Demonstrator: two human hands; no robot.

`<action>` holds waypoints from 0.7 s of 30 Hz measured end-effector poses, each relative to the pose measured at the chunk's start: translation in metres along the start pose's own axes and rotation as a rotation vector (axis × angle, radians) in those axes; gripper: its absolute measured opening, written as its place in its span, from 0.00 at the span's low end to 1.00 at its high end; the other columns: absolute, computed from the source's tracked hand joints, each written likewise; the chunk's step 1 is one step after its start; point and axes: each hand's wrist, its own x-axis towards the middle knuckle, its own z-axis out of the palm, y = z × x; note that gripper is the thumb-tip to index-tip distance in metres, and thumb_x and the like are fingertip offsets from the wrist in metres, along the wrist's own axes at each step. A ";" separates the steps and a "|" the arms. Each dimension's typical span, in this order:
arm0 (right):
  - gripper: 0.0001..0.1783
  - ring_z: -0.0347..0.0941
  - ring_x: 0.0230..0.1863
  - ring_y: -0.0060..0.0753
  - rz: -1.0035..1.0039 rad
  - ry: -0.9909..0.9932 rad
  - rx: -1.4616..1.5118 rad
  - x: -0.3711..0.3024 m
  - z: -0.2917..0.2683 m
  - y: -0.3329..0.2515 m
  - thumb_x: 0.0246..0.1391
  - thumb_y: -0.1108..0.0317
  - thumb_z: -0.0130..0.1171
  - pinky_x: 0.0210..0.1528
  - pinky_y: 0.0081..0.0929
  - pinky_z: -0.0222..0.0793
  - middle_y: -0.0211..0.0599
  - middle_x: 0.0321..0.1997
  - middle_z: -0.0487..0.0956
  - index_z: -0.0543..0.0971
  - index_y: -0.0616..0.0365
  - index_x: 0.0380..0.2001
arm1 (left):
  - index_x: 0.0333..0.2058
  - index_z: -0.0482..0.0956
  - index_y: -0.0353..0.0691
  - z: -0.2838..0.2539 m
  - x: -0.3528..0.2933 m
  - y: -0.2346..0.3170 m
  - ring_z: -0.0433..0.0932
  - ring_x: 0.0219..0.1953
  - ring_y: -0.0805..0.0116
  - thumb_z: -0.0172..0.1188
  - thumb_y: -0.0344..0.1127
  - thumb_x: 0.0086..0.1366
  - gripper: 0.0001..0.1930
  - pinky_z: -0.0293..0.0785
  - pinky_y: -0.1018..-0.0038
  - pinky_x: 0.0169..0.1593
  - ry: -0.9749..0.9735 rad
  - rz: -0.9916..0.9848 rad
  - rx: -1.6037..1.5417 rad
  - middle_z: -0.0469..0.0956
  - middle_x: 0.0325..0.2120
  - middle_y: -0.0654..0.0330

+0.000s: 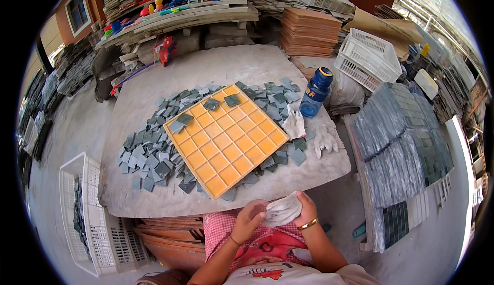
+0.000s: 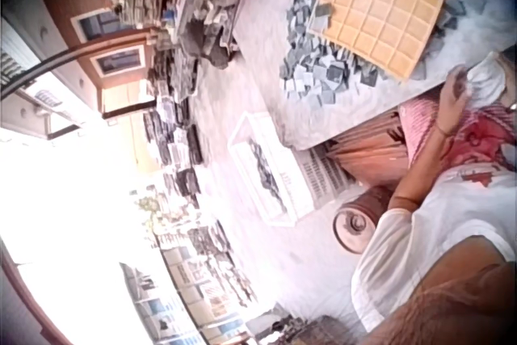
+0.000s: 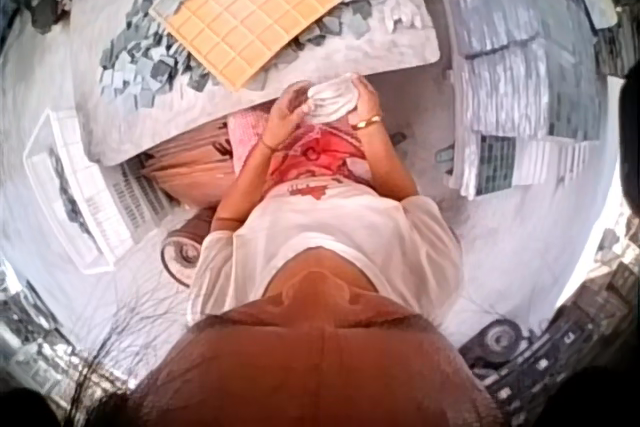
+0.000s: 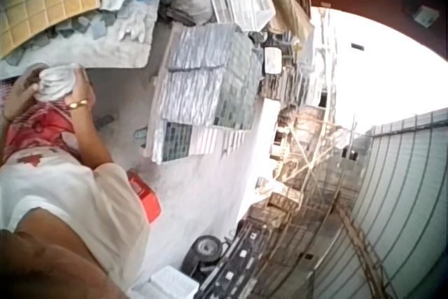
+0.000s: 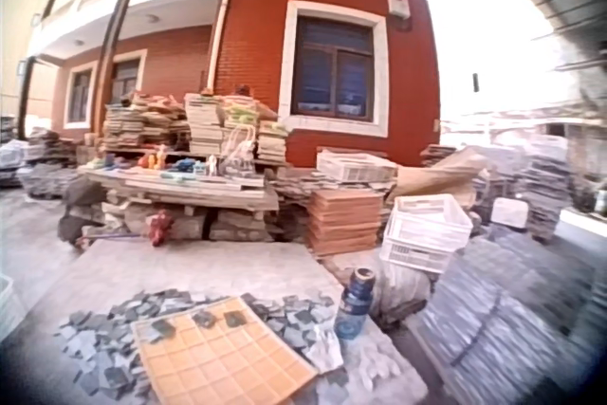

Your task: The person places small square tiles one by one into a yellow grid frame to form a tiled sheet. They wear gloves, pick tiles from a pile on the table, and arrange them in rows. After completing one sheet, they flip it over and set it aside, then begin a new sheet.

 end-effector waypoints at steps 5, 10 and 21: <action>0.07 0.75 0.35 0.30 0.019 -0.088 0.062 0.002 -0.017 0.003 0.59 0.67 0.52 0.40 0.28 0.72 0.33 0.35 0.79 0.75 0.58 0.35 | 0.48 0.72 0.31 0.003 -0.006 -0.026 0.74 0.40 0.77 0.57 0.32 0.64 0.16 0.72 0.78 0.45 -0.139 -0.287 0.075 0.76 0.40 0.63; 0.09 0.73 0.35 0.26 -0.362 -0.043 -0.223 0.013 -0.032 0.000 0.62 0.65 0.49 0.40 0.28 0.71 0.32 0.32 0.77 0.72 0.56 0.30 | 0.41 0.76 0.33 -0.011 -0.002 -0.017 0.75 0.34 0.78 0.54 0.30 0.64 0.09 0.72 0.82 0.37 0.102 -0.282 -0.038 0.79 0.32 0.63; 0.08 0.69 0.23 0.16 -0.256 -0.052 -0.563 -0.020 0.005 0.018 0.59 0.65 0.54 0.24 0.16 0.66 0.27 0.25 0.74 0.73 0.59 0.31 | 0.52 0.68 0.34 0.003 -0.018 -0.011 0.76 0.40 0.74 0.59 0.26 0.59 0.21 0.74 0.76 0.42 -0.109 -0.134 0.266 0.77 0.40 0.56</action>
